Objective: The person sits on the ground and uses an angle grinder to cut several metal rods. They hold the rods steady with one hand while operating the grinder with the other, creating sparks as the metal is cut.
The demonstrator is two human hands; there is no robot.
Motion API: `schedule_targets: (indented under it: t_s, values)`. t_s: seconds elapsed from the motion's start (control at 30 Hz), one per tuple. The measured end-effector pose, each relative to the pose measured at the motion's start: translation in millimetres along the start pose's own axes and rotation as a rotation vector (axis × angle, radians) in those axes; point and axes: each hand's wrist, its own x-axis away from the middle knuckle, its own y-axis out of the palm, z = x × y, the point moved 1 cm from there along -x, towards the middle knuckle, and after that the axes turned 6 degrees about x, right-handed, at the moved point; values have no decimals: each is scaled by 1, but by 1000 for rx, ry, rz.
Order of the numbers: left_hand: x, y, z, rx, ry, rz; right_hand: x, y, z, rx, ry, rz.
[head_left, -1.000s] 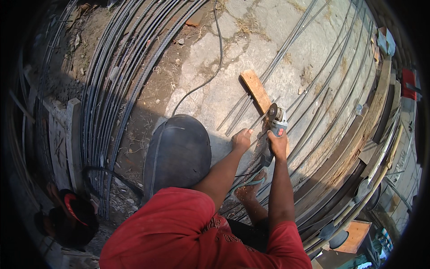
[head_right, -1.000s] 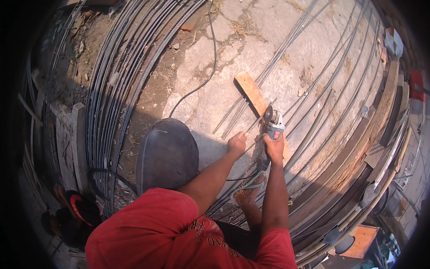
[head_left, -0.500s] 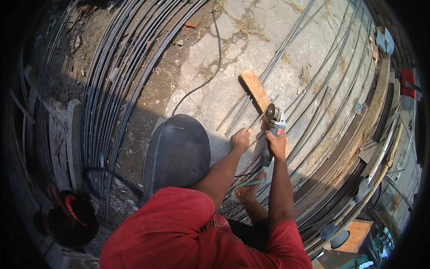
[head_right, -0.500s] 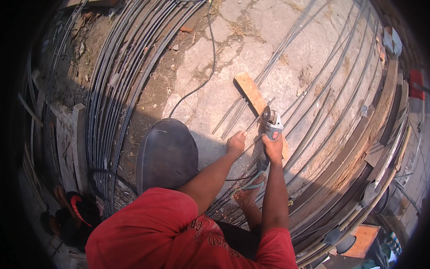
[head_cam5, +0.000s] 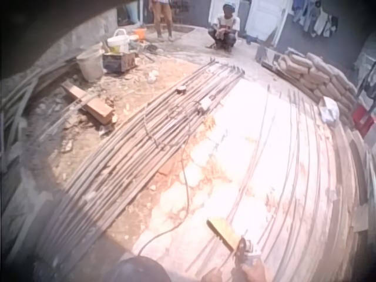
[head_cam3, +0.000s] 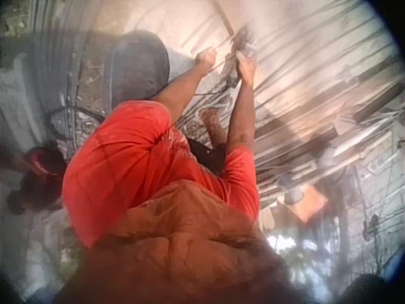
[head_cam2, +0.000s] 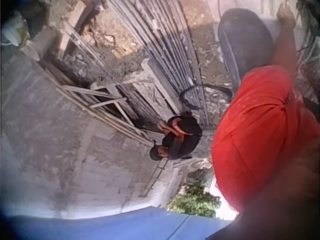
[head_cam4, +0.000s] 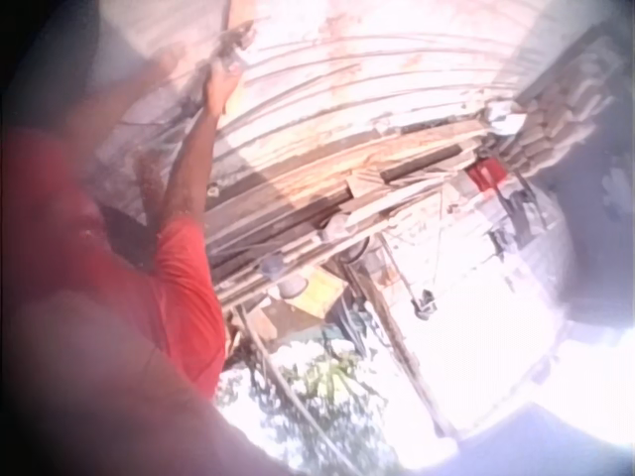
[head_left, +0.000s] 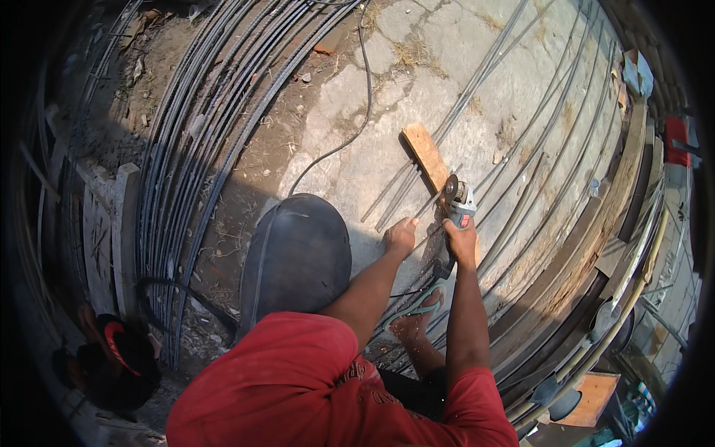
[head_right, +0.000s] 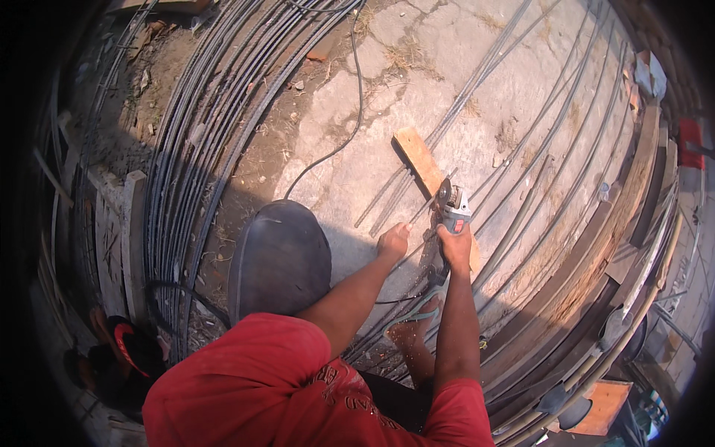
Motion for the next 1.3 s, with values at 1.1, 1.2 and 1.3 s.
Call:
schedule_targets:
  t_s: [1.1,1.2,1.3]
  values:
    - [-16,11,-32,73,131,67,31,-2,44,-803,240,-176]
    - [-23,2,-35,86,191,51,28,-9,38,-897,228,-148]
    - [-17,2,-25,84,150,0,20,-36,40,-906,172,-117]
